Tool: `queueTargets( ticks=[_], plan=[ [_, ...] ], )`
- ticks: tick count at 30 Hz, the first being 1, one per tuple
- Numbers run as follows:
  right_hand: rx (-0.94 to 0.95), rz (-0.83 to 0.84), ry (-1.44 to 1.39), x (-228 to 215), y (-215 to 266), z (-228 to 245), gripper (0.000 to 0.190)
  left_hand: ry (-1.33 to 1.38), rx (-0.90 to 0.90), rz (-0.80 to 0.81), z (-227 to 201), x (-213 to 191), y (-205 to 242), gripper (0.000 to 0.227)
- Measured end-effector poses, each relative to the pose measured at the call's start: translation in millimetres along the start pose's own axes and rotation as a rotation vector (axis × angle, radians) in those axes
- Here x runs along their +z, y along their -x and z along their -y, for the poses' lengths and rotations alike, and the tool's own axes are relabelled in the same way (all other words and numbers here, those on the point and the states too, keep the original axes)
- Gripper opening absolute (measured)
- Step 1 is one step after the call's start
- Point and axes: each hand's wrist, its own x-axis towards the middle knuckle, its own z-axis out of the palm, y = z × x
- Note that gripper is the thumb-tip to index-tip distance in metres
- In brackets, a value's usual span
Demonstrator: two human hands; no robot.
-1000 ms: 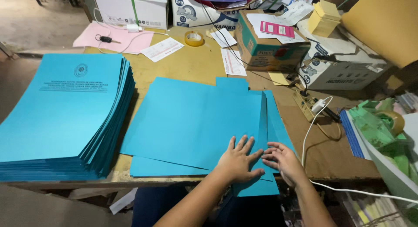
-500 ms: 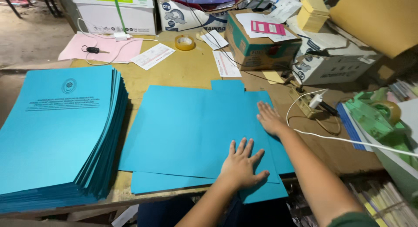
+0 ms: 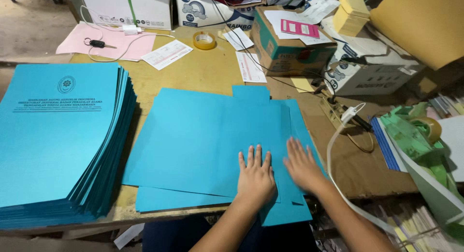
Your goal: The person folds light blue papers in half on a wooden table. They repeatedly pick up a sheet, fold it, and place it on a growing stack of folded papers.
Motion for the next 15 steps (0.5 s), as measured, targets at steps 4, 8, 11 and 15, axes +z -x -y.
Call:
queueTargets(
  ticks=[4,8,11,15],
  plan=[
    [-0.064,0.095,-0.134,15.3,88.5,18.7,0.076,-0.045,0.008,-0.002,2.4,8.4,-1.1,0.061],
    [-0.048,0.233,-0.243,25.2,100.1,6.5,0.064,-0.051,-0.001,0.05,-4.9,-12.4,5.1,0.063],
    [0.019,0.026,-0.473,0.4,92.8,11.1,0.055,-0.041,-0.012,0.159,-15.8,-45.1,16.3,0.063],
    [0.288,-0.105,-0.813,-23.1,70.7,29.1,0.076,0.024,0.019,0.096,-12.7,-42.5,19.5,0.062]
  ],
)
